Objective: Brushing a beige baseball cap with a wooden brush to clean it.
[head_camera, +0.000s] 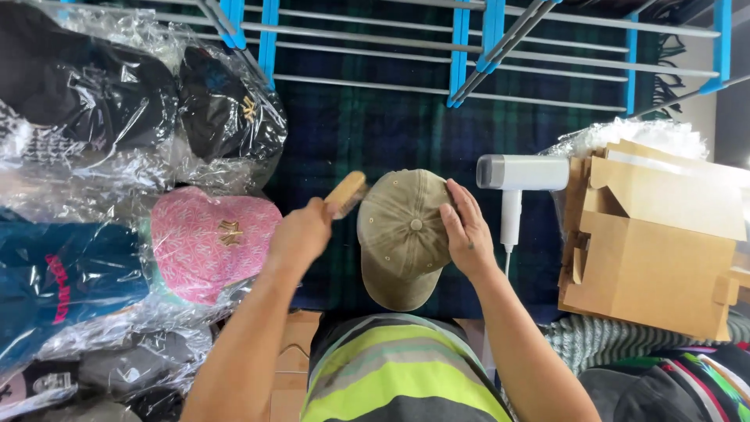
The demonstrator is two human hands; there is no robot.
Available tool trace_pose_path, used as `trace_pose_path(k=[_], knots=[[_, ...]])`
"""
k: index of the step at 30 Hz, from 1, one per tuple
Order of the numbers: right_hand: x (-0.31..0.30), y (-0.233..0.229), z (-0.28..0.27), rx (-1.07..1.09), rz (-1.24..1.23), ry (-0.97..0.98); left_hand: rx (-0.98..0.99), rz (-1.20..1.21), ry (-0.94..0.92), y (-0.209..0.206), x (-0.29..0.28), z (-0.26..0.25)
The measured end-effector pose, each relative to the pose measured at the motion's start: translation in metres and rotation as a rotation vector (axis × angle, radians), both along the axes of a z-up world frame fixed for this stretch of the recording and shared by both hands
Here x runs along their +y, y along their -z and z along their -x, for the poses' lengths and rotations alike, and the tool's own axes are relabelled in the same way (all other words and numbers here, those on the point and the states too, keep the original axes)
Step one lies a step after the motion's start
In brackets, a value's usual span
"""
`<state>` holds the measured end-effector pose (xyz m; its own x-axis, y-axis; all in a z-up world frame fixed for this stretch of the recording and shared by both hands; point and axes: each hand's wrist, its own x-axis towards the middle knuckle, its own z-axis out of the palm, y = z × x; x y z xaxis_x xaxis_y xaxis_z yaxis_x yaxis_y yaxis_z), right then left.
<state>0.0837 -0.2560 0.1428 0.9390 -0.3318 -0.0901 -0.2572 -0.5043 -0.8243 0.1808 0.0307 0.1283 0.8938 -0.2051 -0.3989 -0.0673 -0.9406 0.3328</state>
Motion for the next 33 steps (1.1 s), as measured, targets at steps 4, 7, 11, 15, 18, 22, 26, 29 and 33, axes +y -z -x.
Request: trace_pose_path(k=[4,7,11,15,18,22,26,29,33], knots=[[-0.001,-0.009,-0.008,0.04,-0.018,0.018,0.012,0.277,-0.07,-0.062,-0.03,-0.01],[-0.002,-0.005,0.002,0.092,-0.045,0.024,0.198,0.406,0.015,-0.06,-0.042,-0.015],[0.006,-0.024,0.003,-0.153,0.24,0.018,0.049,0.095,-0.02,-0.008,-0.029,-0.049],[0.04,-0.052,0.02,-0.395,0.072,-0.038,0.103,1.128,-0.402,-0.065,-0.067,0.007],[0.07,-0.068,0.016,-0.39,-0.067,-0.18,0.246,1.491,-0.577,-0.077,-0.11,0.058],[0.038,-0.062,0.014,-0.068,-0.097,-0.127,0.1,1.24,-0.513,-0.078,-0.109,0.074],[-0.013,-0.078,0.02,-0.131,0.343,-0.215,-0.597,0.849,-0.06,-0.025,-0.084,0.084],[-0.014,-0.099,-0.007,-0.212,0.57,-0.432,-0.681,0.774,0.064,0.006,-0.083,0.091],[-0.045,-0.042,-0.071,0.329,0.228,-0.272,-0.718,0.709,0.101,0.028,-0.085,0.102]])
